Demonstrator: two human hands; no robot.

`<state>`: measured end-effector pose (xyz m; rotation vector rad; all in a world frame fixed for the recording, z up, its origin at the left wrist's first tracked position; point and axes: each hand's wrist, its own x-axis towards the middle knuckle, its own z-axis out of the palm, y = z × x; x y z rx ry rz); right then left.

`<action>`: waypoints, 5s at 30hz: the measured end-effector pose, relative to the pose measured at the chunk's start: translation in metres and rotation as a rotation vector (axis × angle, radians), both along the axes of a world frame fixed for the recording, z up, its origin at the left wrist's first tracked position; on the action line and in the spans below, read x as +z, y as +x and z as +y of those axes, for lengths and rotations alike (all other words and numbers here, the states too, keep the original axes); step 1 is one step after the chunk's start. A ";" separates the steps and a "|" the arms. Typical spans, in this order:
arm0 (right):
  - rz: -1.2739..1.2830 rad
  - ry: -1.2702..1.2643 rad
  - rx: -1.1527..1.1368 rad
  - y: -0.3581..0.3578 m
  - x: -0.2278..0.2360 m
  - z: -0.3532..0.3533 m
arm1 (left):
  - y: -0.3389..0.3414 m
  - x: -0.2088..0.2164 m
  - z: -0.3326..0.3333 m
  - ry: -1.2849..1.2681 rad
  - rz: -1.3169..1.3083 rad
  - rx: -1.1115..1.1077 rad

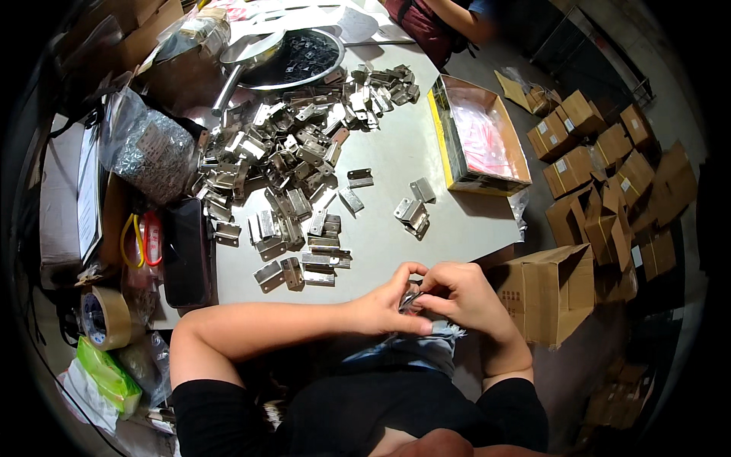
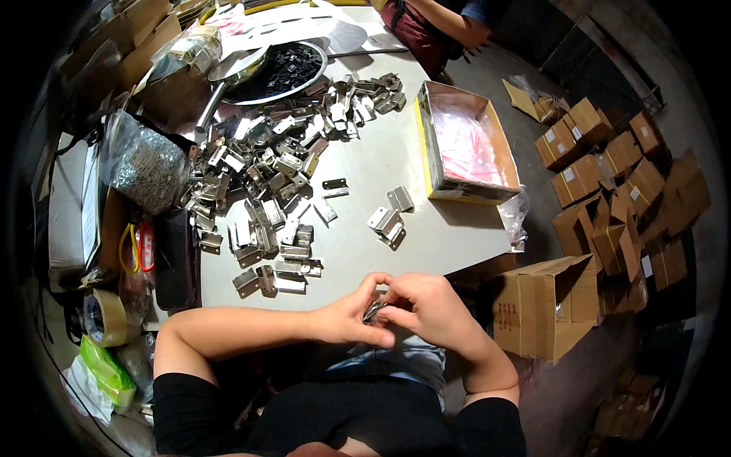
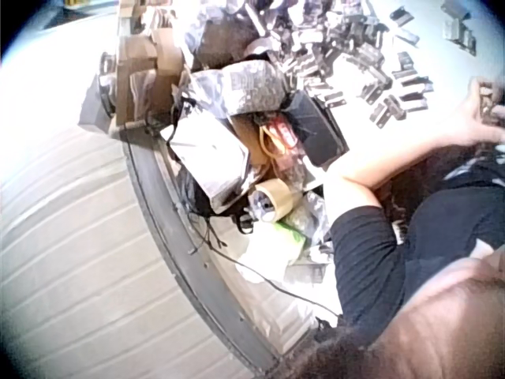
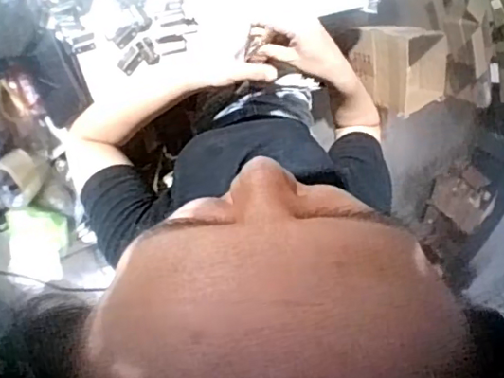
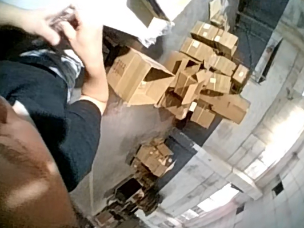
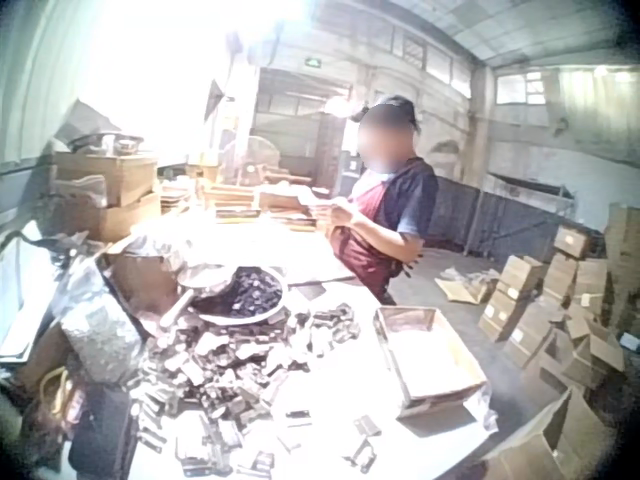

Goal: The person repeatedly picks up small metal hardware pieces from a table, places them into small clear plastic bags, and sets the filled bags into a cardboard box. Another person works across the table with papers and a bowl of small parts.

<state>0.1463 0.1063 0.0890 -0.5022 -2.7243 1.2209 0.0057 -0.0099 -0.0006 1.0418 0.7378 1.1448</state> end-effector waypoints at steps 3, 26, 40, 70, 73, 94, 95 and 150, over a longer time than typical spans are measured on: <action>-0.059 -0.031 -0.028 -0.001 0.005 0.001 | -0.002 0.006 -0.001 0.069 0.063 -0.007; 0.303 -0.189 0.073 0.010 -0.015 0.010 | -0.011 0.011 0.004 -0.249 -0.346 -0.069; 0.217 -0.282 0.199 0.001 -0.007 0.016 | -0.009 0.006 0.002 -0.274 -0.453 -0.154; 0.370 0.113 0.042 -0.020 -0.025 0.032 | -0.014 -0.008 0.012 0.236 0.404 0.707; 0.371 0.016 0.033 -0.019 -0.027 0.033 | -0.013 -0.010 0.012 0.228 0.259 0.728; 0.257 -0.027 -0.166 0.045 -0.031 0.036 | -0.013 -0.009 0.010 0.236 0.244 0.823; 0.269 -0.044 -0.249 0.061 -0.029 0.040 | -0.012 -0.009 0.009 0.196 0.221 0.818; 0.473 -0.067 -0.462 0.003 -0.078 -0.025 | -0.007 0.002 0.005 0.259 0.255 0.495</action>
